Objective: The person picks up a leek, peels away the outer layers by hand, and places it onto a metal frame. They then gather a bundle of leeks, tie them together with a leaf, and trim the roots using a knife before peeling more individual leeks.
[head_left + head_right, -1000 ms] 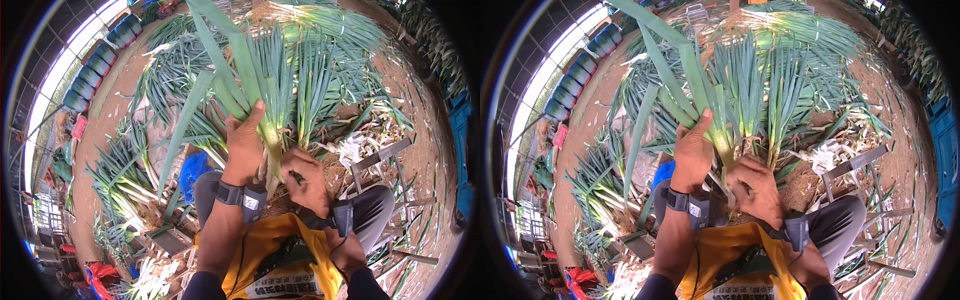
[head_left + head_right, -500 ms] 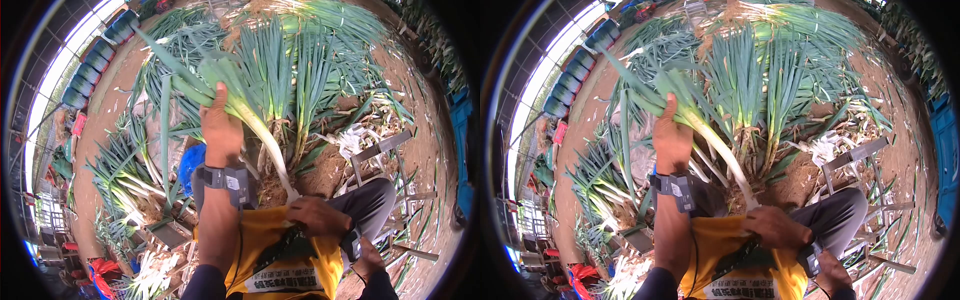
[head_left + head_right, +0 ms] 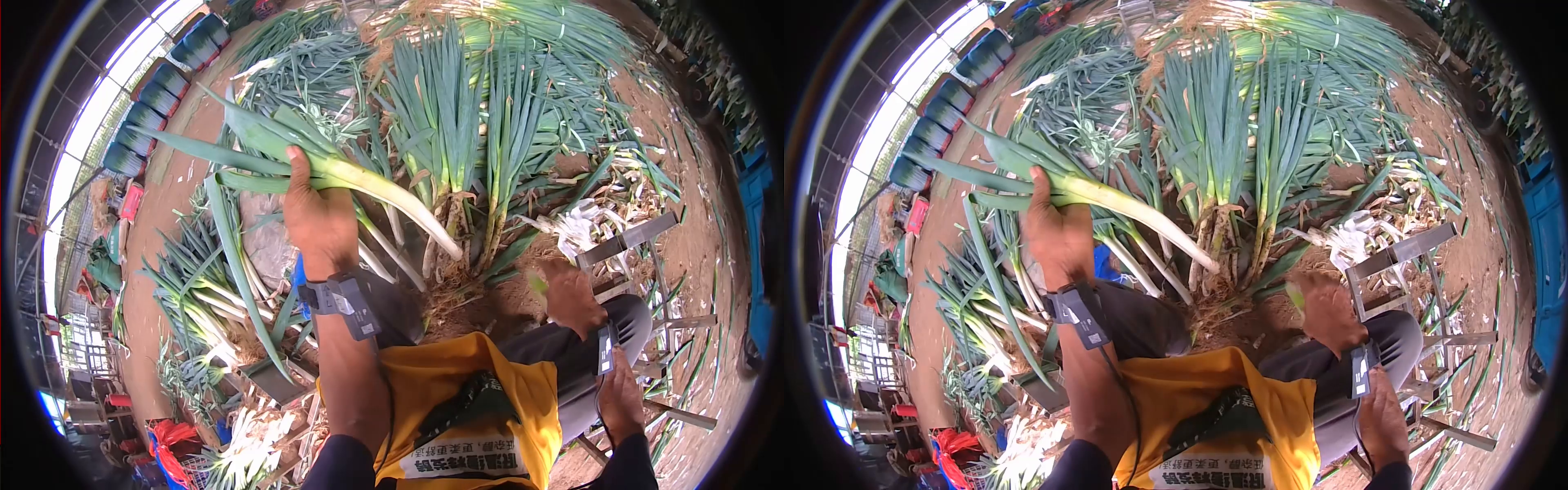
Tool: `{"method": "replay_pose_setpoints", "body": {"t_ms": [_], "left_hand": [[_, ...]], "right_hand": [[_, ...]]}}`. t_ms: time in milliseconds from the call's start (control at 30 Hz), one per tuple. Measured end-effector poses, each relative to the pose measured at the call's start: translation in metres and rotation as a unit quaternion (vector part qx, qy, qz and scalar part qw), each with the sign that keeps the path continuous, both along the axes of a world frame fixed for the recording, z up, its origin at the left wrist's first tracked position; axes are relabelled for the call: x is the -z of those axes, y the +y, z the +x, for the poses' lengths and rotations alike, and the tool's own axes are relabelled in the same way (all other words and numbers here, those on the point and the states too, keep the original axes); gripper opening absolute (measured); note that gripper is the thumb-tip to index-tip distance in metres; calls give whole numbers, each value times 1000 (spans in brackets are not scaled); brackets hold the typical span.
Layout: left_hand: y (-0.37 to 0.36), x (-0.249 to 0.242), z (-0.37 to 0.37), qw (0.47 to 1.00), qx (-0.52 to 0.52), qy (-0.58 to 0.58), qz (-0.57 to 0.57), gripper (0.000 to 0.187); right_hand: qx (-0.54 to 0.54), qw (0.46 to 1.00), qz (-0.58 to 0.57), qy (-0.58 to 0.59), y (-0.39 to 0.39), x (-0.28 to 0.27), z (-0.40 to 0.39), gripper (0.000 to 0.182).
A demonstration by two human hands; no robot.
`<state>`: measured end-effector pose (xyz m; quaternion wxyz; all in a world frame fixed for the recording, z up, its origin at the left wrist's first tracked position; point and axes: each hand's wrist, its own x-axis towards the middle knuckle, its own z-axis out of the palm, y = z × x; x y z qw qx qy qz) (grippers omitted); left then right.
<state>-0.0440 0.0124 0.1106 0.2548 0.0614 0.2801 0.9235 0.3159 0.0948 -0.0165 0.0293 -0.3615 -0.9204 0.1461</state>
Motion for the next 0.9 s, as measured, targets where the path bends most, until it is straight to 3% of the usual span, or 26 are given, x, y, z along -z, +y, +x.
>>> {"method": "replay_pose_setpoints", "body": {"t_ms": [67, 100, 167, 267, 367, 900], "left_hand": [[6, 8, 0, 1000, 17, -8, 4, 38], [9, 9, 2, 1000, 28, -8, -6, 38], [12, 11, 9, 998, 52, -8, -25, 38], [11, 13, 24, 987, 85, 91, -101, 34], [21, 7, 37, 996, 77, -41, -22, 27], [15, 3, 47, 988, 153, -28, -7, 27]], "right_hand": [[42, 992, -26, 116, 3, -25, -22, 58], [26, 972, -71, 221, 4, -23, -33, 55], [19, 940, -130, 315, -2, -31, -60, 51], [31, 940, -141, 311, -20, -57, -106, 45], [-3, 932, -30, 360, -22, -42, -131, 38], [-4, 933, -46, 357, -27, -41, -128, 19]]}}
